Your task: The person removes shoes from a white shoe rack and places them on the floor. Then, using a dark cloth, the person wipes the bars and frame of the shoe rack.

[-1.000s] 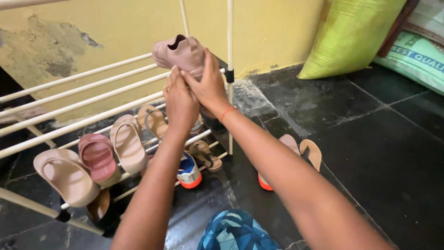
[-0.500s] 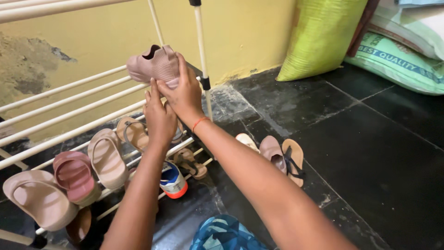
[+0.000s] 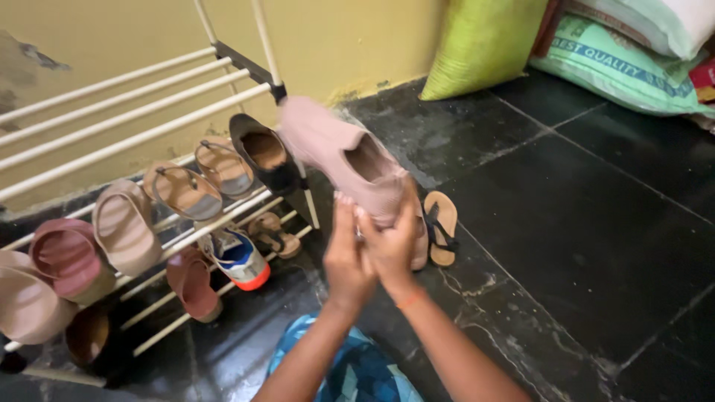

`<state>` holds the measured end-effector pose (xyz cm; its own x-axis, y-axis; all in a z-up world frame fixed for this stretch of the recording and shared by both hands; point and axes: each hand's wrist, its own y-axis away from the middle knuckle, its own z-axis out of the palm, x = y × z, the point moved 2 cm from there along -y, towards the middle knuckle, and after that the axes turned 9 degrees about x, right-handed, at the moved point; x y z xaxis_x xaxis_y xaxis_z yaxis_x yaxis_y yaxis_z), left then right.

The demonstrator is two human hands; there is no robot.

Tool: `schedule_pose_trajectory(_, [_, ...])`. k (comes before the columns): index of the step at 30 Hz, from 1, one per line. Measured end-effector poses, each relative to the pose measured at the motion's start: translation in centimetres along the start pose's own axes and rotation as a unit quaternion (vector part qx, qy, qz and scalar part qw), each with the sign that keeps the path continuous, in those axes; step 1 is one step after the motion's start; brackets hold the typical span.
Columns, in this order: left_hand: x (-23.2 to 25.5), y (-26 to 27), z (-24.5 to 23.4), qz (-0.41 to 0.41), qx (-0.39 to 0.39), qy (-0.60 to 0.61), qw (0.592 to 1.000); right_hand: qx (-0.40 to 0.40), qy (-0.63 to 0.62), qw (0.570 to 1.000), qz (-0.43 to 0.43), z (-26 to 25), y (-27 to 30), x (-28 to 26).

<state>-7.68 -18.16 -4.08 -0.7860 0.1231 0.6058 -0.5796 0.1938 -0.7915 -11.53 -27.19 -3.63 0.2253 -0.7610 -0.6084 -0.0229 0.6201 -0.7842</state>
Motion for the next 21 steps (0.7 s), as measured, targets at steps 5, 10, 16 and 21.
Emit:
schedule_pose_trajectory(5, [-0.1, 6.8, 7.7, 0.014, -0.176, 0.041, 0.983, 0.089, 0.106, 0.986, 0.096, -10.6, 3.5, 8.4])
schedule_pose_trajectory(10, [-0.1, 12.5, 13.8, -0.006, -0.337, 0.037, 0.941, 0.127, 0.259, 0.949, 0.128, -17.5, 6.1, 16.5])
schedule_pose_trajectory(16, [-0.3, 15.1, 17.7, 0.02, -0.454, -0.006, 0.891, 0.123, 0.328, 0.932, 0.096, -20.8, 8.7, 24.8])
schedule_pose_trajectory(21, [-2.5, 16.7, 17.5, 0.017, -0.436, -0.02, 0.9, -0.031, 0.382, 0.914, 0.137, -23.0, 11.2, 28.7])
